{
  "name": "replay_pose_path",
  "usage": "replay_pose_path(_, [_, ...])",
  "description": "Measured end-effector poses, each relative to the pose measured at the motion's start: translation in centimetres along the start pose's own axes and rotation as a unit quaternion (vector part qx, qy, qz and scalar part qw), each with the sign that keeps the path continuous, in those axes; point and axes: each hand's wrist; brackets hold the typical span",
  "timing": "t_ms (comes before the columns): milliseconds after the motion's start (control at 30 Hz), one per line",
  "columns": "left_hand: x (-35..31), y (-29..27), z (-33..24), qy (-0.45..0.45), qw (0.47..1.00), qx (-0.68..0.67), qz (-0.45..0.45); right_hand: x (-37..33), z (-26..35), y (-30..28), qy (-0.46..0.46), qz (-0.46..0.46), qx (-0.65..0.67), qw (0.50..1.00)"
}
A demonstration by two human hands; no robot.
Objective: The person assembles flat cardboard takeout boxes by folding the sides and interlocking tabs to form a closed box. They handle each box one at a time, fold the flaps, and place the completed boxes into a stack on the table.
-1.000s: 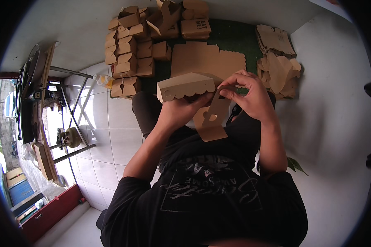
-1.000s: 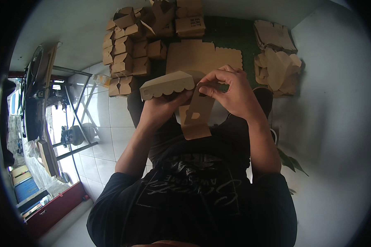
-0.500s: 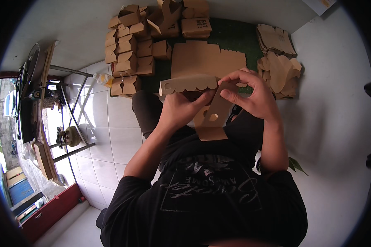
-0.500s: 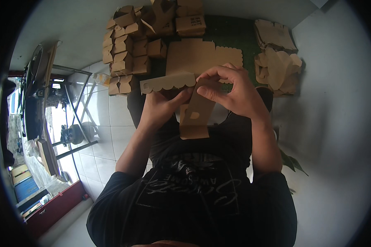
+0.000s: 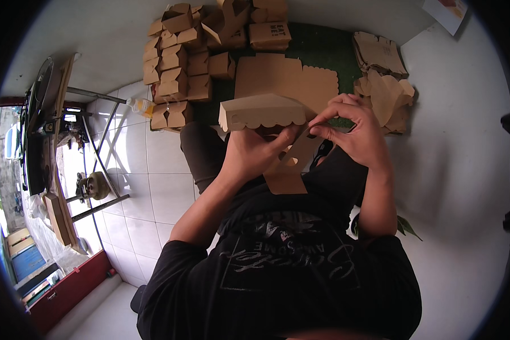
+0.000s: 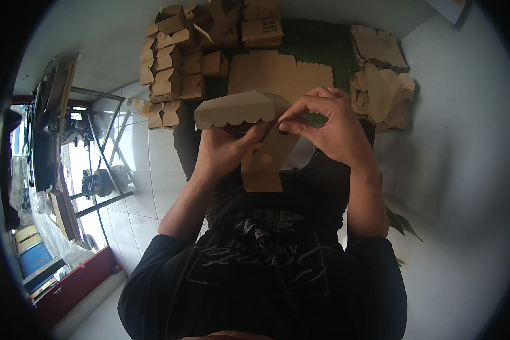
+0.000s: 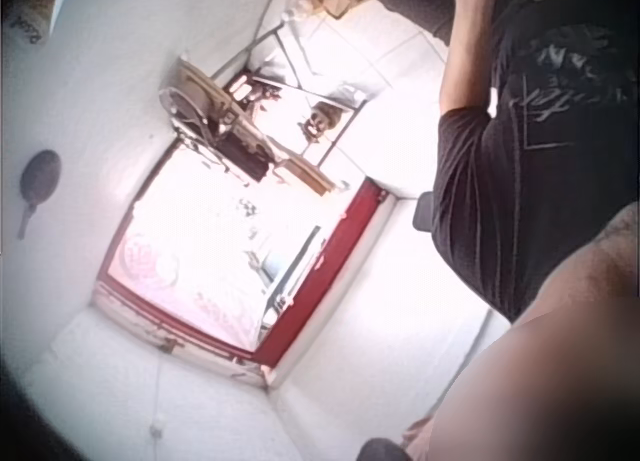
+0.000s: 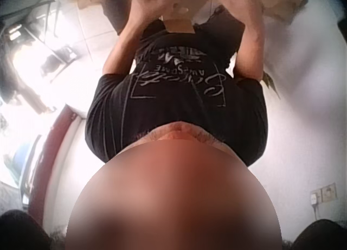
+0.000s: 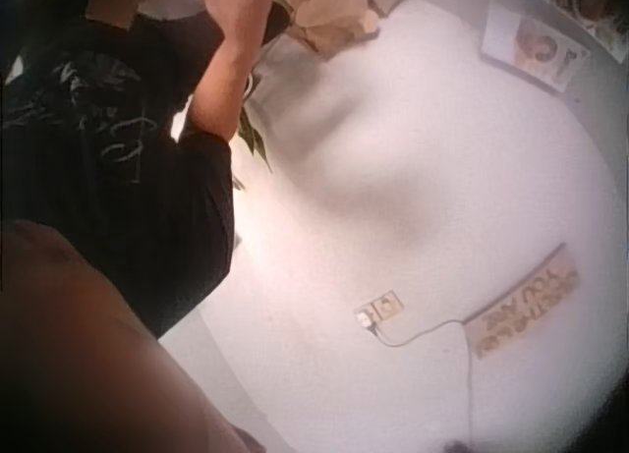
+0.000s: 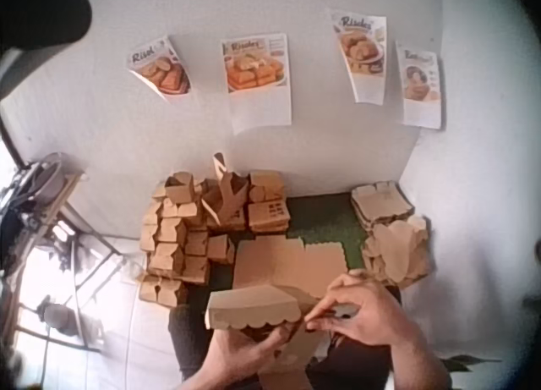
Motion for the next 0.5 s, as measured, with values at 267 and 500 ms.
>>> replay_pose_path(267, [-0.48, 0.02, -0.01, -0.023, 1.000, -0.001, 0.001, -0.15, 0.20, -0.05, 0.006, 0.000, 0.022, 1.000])
replay_pose_path(500, [-0.58, 0.41, 0.43, 0.013, 0.997, -0.082, 0.002, -0.26, 0.51, -0.21, 0.011, 0.014, 0.041, 0.999])
Point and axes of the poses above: each hand's wrist, its own x-axis towards the middle knuckle, its own y-axis out of the palm, z = x × y, and after that the axes turned 10 degrees about -y, right-handed
